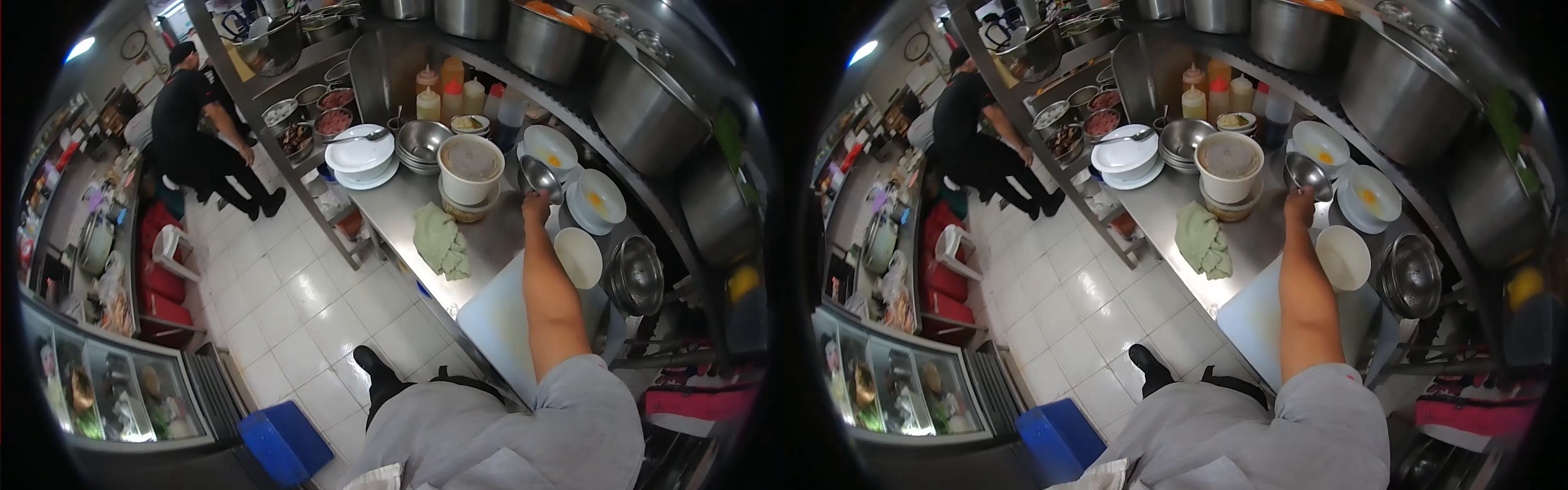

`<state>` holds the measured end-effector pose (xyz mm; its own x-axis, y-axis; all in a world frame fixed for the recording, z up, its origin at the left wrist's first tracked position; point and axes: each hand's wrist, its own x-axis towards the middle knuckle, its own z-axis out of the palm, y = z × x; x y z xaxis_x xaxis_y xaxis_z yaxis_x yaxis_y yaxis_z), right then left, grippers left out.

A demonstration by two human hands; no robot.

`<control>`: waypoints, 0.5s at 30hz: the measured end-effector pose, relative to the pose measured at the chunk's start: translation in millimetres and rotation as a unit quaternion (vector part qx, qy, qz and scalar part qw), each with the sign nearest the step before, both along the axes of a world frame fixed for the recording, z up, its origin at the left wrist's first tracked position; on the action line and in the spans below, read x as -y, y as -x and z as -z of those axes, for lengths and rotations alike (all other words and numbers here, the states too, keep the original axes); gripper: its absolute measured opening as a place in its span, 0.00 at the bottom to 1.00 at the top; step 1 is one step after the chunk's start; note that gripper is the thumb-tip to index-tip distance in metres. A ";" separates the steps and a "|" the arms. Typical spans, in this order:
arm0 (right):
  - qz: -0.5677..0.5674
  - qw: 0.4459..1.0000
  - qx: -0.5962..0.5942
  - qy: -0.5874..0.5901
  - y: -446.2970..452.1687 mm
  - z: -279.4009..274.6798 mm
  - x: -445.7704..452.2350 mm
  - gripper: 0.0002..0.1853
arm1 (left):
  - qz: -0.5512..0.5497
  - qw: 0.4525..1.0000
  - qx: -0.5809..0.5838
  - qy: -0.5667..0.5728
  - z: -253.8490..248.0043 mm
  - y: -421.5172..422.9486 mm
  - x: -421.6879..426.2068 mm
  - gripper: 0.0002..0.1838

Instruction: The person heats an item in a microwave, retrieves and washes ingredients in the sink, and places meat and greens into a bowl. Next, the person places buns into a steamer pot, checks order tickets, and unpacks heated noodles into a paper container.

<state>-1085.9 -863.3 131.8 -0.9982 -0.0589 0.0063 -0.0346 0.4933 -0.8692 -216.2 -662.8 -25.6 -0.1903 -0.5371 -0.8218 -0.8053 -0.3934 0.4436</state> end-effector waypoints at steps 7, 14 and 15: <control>-0.062 0.983 -0.166 0.040 -74.9 -188.8 19.1 0.18 | -0.172 0.981 -0.069 -0.051 11.2 13.8 331.0 0.14; -0.143 0.979 -0.067 0.130 -177.9 -252.7 120.3 0.18 | -0.072 0.985 -0.113 0.104 -18.3 111.0 618.7 0.14; -0.154 0.975 -0.054 0.149 -184.9 -250.8 134.0 0.19 | -0.055 0.983 -0.127 0.121 -25.7 132.6 640.9 0.15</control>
<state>-901.0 -997.3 382.6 -0.9262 -0.3348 0.1735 -0.2410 0.1715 -0.9553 -348.8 -1303.7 0.1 -0.3023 -0.7398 -0.6011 -0.6153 -0.3303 0.7158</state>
